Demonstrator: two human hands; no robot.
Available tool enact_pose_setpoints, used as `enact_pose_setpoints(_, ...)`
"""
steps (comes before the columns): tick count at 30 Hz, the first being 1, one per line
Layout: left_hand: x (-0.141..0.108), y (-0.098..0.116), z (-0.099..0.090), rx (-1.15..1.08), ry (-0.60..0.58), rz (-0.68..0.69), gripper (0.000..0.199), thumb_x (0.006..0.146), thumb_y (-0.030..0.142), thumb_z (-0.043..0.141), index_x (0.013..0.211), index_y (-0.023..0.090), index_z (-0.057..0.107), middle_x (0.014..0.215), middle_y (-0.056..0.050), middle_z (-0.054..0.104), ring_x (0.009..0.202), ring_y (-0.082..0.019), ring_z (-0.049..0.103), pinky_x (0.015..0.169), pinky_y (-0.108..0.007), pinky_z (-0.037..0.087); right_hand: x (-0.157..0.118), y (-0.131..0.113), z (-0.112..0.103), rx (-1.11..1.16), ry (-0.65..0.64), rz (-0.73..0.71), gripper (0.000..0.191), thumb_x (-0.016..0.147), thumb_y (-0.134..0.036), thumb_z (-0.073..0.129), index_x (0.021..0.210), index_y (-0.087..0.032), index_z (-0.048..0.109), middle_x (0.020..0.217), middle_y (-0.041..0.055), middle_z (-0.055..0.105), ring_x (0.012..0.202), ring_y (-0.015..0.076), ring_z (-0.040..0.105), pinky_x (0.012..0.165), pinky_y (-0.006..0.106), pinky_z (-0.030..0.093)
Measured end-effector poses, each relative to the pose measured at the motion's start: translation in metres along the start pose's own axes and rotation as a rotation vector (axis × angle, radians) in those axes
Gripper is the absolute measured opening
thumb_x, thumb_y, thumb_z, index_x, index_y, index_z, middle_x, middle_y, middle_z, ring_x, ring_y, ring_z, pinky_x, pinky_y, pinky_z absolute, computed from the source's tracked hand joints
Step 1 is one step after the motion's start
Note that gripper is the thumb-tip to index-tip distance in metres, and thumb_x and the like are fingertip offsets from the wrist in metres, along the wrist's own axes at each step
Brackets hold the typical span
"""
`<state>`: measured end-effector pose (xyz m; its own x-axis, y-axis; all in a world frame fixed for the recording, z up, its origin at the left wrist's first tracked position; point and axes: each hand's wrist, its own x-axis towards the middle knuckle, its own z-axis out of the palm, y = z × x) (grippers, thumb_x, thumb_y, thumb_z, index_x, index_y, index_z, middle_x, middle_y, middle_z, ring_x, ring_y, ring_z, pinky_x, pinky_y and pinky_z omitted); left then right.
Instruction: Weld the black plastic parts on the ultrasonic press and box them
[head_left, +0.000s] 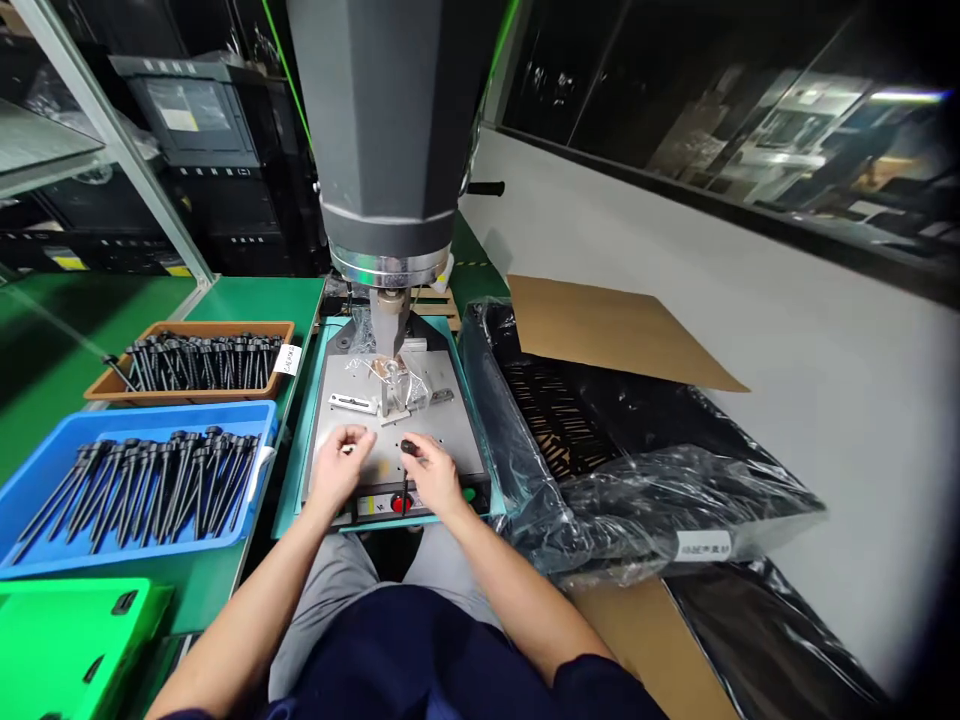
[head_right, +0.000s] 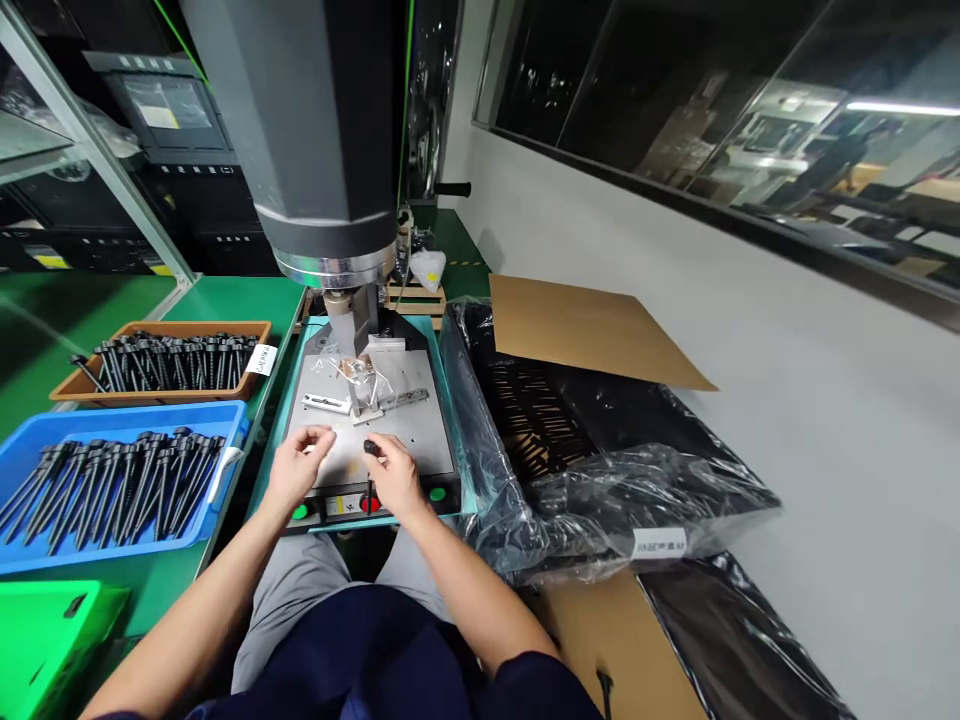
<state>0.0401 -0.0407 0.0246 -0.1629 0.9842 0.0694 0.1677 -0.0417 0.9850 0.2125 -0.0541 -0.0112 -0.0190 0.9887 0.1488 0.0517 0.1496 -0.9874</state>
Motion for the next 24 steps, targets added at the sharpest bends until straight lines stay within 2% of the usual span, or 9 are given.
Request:
enact_pose_setpoints(2,0.026,-0.001,-0.006,-0.121,0.022,0.014,0.033,0.071,0.049,0.075,0.072,0.017,0.064,0.09,-0.009,0.066,0.109,-0.026,0.056,0.086,-0.034,0.046,0.02,0.007,0.003,0.082,0.018,0.112,0.041,0.076,-0.028,0.067,0.117,-0.024,0.065,0.098,0.0036,0.067,0.066,0.0132,0.06,0.044,0.021,0.049)
enact_pose_setpoints(4,0.05,0.0,-0.007,-0.297,-0.038,-0.042,0.036,0.066,0.048,0.079,0.074,0.017,0.064,0.096,-0.008,0.064,0.111,-0.025,0.055,0.086,-0.033,0.048,0.04,0.01,0.007,0.157,0.015,0.166,0.04,0.071,-0.028,0.07,0.11,-0.02,0.065,0.084,0.0012,0.065,0.06,0.0122,0.059,0.041,0.02,0.045)
enact_pose_setpoints(8,0.076,0.006,-0.004,-0.445,-0.155,-0.101,0.042,0.061,0.042,0.083,0.09,0.018,0.066,0.105,-0.005,0.063,0.095,-0.017,0.06,0.079,-0.03,0.051,0.071,0.005,0.015,0.22,0.016,0.178,0.036,0.068,-0.03,0.071,0.101,-0.016,0.066,0.064,-0.0027,0.06,0.053,0.0102,0.053,0.043,0.02,0.042)
enact_pose_setpoints(13,0.078,0.013,0.001,-0.407,-0.208,-0.064,0.045,0.056,0.038,0.087,0.087,0.013,0.065,0.086,-0.005,0.067,0.073,-0.014,0.063,0.068,-0.027,0.05,0.087,-0.002,0.017,0.196,-0.017,0.11,0.042,0.077,-0.037,0.064,0.112,-0.015,0.065,0.066,-0.0013,0.064,0.049,0.0088,0.051,0.05,0.023,0.045)
enact_pose_setpoints(16,0.078,0.017,0.004,-0.44,-0.173,-0.071,0.045,0.054,0.036,0.089,0.084,0.012,0.065,0.072,-0.002,0.065,0.06,-0.012,0.06,0.061,-0.026,0.048,0.092,-0.006,0.015,0.09,0.022,-0.023,0.036,0.082,-0.038,0.059,0.111,-0.018,0.066,0.083,0.0038,0.067,0.06,0.0116,0.058,0.055,0.025,0.049)
enact_pose_setpoints(18,0.079,0.02,0.005,-0.478,-0.153,-0.074,0.045,0.053,0.035,0.089,0.084,0.012,0.065,0.07,-0.002,0.065,0.059,-0.011,0.06,0.06,-0.025,0.048,0.095,-0.011,0.013,-0.005,0.085,-0.156,0.031,0.082,-0.035,0.06,0.108,-0.021,0.068,0.104,0.0072,0.067,0.08,0.016,0.063,0.065,0.027,0.052)
enact_pose_setpoints(20,0.082,0.024,0.005,-0.523,-0.138,-0.079,0.045,0.052,0.032,0.089,0.084,0.011,0.066,0.071,-0.002,0.066,0.06,-0.011,0.061,0.06,-0.025,0.048,0.099,-0.017,0.013,-0.076,0.124,-0.26,0.026,0.083,-0.031,0.06,0.106,-0.023,0.07,0.117,0.0082,0.064,0.1,0.0202,0.061,0.077,0.03,0.053)
enact_pose_setpoints(22,0.084,0.03,0.005,-0.587,-0.124,-0.092,0.044,0.052,0.029,0.09,0.086,0.011,0.067,0.073,-0.003,0.067,0.06,-0.011,0.061,0.06,-0.024,0.049,0.104,-0.023,0.014,-0.118,0.131,-0.298,0.024,0.084,-0.028,0.059,0.104,-0.023,0.07,0.118,0.0082,0.065,0.11,0.0218,0.058,0.085,0.032,0.051)
enact_pose_setpoints(24,0.087,0.037,0.006,-0.659,-0.117,-0.109,0.044,0.052,0.025,0.089,0.088,0.011,0.067,0.076,-0.004,0.068,0.062,-0.011,0.062,0.06,-0.024,0.05,0.11,-0.028,0.016,-0.158,0.141,-0.318,0.022,0.085,-0.027,0.06,0.103,-0.024,0.071,0.116,0.0072,0.067,0.111,0.0218,0.058,0.091,0.034,0.049)
